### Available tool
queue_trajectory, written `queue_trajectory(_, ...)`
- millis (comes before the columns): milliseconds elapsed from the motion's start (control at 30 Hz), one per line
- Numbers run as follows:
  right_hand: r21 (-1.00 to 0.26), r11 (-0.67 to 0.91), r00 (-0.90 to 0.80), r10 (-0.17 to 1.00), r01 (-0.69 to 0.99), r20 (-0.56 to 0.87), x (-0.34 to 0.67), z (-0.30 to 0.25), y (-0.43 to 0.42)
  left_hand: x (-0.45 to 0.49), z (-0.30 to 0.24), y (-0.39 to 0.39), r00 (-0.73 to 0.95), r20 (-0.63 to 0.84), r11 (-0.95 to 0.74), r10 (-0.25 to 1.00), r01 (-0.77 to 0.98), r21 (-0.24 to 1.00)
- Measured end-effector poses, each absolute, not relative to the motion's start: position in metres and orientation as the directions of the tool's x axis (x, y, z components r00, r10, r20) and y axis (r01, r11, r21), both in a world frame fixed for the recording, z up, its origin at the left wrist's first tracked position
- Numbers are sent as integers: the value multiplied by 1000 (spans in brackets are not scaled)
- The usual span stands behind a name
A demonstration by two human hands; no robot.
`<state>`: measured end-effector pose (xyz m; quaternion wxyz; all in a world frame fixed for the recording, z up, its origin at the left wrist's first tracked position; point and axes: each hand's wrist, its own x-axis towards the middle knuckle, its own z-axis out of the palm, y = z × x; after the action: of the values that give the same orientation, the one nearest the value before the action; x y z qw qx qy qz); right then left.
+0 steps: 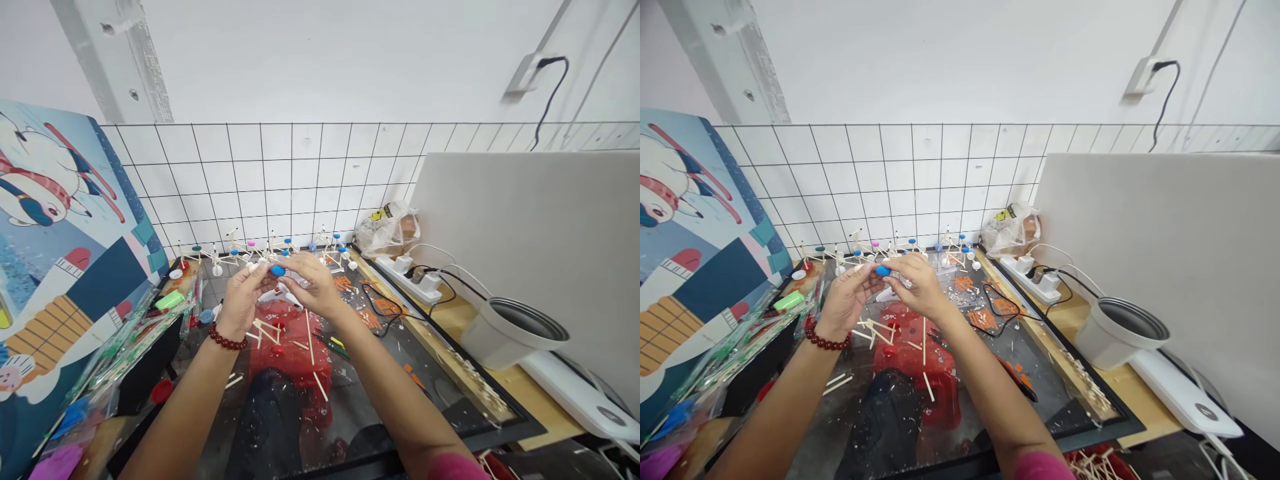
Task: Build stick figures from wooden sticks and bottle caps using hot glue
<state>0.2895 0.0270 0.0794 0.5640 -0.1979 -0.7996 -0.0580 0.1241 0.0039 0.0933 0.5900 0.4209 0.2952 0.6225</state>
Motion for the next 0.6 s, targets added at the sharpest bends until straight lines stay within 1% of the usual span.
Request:
queue_trajectory(200,-157,918,-247,258,365,934,289,80,25,124,92,3,60,213,-163,975,-460,873)
queue_trajectory(333,-150,908,-234,256,390,938,289,79,24,125,93,2,54,217,-171,975,-445,879)
queue_trajectory(600,-173,889,-233,292,424,927,289,81,22,127,91,2,58,229,-183,972,-431,884)
